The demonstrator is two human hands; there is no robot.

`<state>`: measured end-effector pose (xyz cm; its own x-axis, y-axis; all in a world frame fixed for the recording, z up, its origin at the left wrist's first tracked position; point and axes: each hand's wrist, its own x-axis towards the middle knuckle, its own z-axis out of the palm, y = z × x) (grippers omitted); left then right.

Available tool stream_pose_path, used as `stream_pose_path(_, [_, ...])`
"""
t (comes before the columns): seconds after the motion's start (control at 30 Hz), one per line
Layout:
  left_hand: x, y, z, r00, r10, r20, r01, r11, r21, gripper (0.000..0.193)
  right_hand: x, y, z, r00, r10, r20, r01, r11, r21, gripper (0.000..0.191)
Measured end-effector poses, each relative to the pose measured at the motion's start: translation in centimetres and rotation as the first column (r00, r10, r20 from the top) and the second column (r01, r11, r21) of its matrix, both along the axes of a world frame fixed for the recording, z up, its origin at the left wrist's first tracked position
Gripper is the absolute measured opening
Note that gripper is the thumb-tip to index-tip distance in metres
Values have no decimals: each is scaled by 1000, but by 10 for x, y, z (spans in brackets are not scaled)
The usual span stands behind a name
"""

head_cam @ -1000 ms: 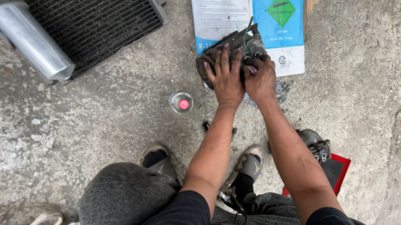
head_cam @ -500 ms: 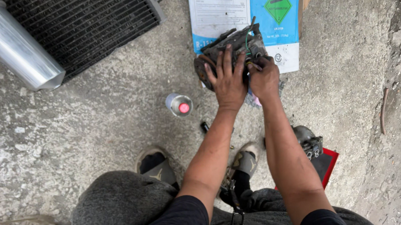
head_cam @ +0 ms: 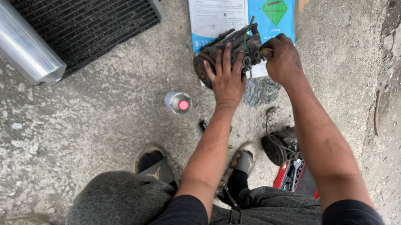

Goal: The person uses a ratchet wrench to loosen and remove bolts from a metal compressor component. They then wipe the component with a cloth to clean it.

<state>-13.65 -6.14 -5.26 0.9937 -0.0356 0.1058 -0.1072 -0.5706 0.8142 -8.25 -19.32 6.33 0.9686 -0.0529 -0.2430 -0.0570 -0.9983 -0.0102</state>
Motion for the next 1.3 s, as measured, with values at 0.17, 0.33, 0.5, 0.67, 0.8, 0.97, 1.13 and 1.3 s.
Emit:
stream_pose_path(0.17, [-1,-7,-7,998,46,47,-48,998,28,73,-27,24,-37,922,-340,184,283,918,276,21])
stream_pose_path(0.33, [-2,-5,-7,995,69,74,-69,998,-2,73,-34,18,-35,980,-193,46,173,943,285,17])
stream_pose_path(0.5, [-1,0,-2,1000,-7,3,8,1000,-23,81,-28,-12,-3,928,-343,143,319,933,169,15])
stream_pose_path(0.67, [0,-5,-4,1000,13,-1,-13,1000,6,76,-47,21,-25,959,-102,263,107,994,-4,19])
stream_pose_path(0.8, [0,-6,-8,999,33,42,-34,999,36,70,-61,33,-33,972,145,186,-146,989,-8,38])
stream_pose_path(0.97, [-1,-3,-6,1000,10,20,-10,1000,-11,74,-62,24,-22,946,298,125,-285,952,-113,52])
stream_pose_path(1.13, [-1,-6,-7,1000,6,6,-6,1000,6,71,-59,26,-13,953,304,-6,-296,923,-246,54])
stream_pose_path(1.3, [-1,-9,-13,997,44,63,-50,994,100,60,-60,45,-19,973,228,14,-215,933,-287,56])
